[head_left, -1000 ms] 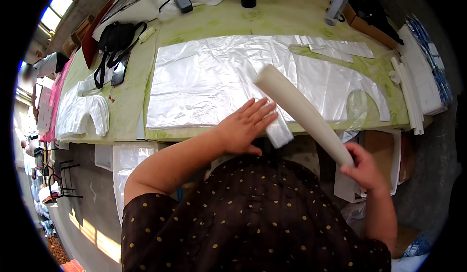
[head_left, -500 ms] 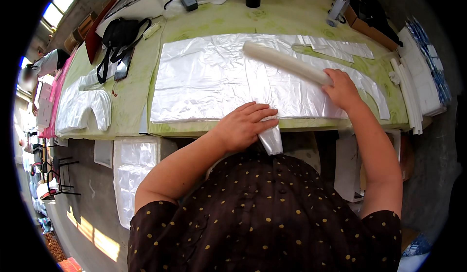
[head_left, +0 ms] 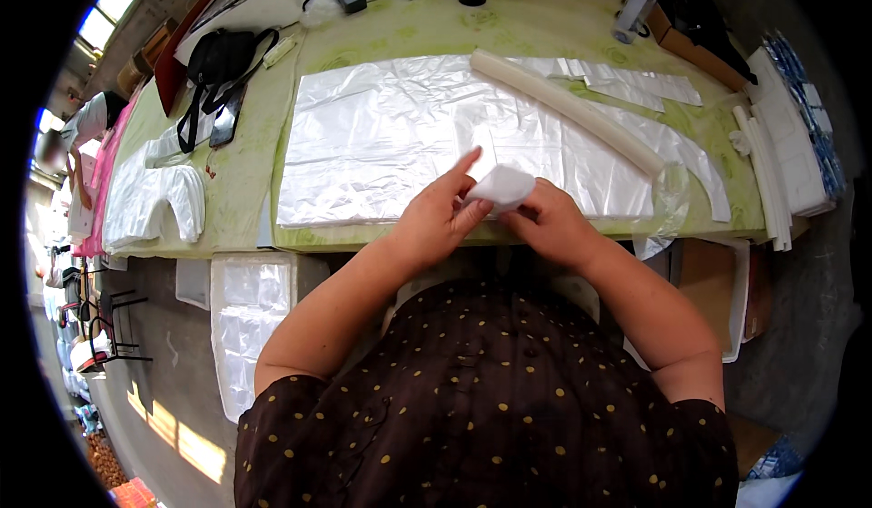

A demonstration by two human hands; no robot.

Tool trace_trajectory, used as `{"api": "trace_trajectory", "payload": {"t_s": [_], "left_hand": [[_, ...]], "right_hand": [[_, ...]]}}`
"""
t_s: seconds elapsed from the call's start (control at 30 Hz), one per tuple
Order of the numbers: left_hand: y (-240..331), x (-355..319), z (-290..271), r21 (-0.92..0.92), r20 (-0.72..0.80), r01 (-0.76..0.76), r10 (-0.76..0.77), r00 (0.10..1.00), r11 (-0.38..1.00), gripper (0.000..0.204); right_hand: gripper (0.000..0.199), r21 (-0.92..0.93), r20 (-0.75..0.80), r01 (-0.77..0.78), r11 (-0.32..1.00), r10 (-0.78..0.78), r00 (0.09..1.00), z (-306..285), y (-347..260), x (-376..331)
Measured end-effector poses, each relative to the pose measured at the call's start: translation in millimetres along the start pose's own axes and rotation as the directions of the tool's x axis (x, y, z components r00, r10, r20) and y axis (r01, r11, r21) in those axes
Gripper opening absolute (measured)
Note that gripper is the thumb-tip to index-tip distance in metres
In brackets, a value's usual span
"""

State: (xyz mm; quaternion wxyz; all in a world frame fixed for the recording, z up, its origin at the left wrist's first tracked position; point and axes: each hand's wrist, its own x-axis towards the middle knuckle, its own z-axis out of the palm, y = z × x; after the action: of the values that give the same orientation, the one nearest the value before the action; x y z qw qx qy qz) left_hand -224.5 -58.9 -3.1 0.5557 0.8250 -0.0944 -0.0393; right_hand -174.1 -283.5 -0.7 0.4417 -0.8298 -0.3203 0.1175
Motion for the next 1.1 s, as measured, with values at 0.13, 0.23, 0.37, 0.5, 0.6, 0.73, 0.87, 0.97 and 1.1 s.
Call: {"api": "trace_trajectory", "payload": {"t_s": [0.13,0.23,0.37,0.5,0.6,0.73,0.87,0.97,1.1], "left_hand": [[-0.8,3.1,-1.3,0.362,-0.125,0.135,-0.096,0.988,0.922,0.095],[-0.3,5.4,-4.5,0.341,-0.148,0.233,-0.193,0.97,0.911,0.092],[9.3,8.2,-9.2,0.393,-0.122,0.269,-0.24,0.963,0.879,0.083],[5.9,6.4,-8.0,0.664,-0.139,0.062,0.041,0.989,0.745,0.078],[-3.9,13.0,-0.1,0.789,-0.01,-0.187,0.317,0.948,0.585,0.08],[-25.7,17.1,14.3,0.819,0.053,-0.148,0.183,0.982,0.555,0.087],[-22.9,18.0,14.4,0.832,0.061,-0.113,0.114,0.992,0.543,0.089],[-20.2,12.3,15.8,0.823,0.036,-0.09,0.107,0.994,0.561,0.086],[-15.1,-21.5,12.0,0.782,0.068,-0.16,0.174,0.982,0.602,0.08]], "right_hand": [[0.027,0.167,-0.067,-0.242,0.956,0.256,0.964,12.7,9.3,26.9],[0.025,0.12,-0.023,-0.357,0.926,0.362,0.932,6.1,4.1,46.1],[0.024,-0.005,0.033,-0.446,0.895,0.446,0.894,3.6,-1.3,61.0],[0.025,-0.142,0.051,-0.429,0.892,0.44,0.897,0.8,-3.3,68.4],[0.026,-0.24,0.038,-0.372,0.897,0.392,0.919,3.5,-1.1,71.3],[0.034,-0.216,-0.073,-0.381,0.899,0.374,0.924,12.7,-7.4,61.5],[0.04,-0.178,-0.084,-0.408,0.896,0.399,0.913,15.8,-13.0,49.9],[0.036,-0.082,-0.059,-0.391,0.917,0.387,0.92,16.9,-16.5,35.5],[0.03,0.052,-0.009,-0.316,0.947,0.317,0.948,21.6,-17.5,-1.7]]}}
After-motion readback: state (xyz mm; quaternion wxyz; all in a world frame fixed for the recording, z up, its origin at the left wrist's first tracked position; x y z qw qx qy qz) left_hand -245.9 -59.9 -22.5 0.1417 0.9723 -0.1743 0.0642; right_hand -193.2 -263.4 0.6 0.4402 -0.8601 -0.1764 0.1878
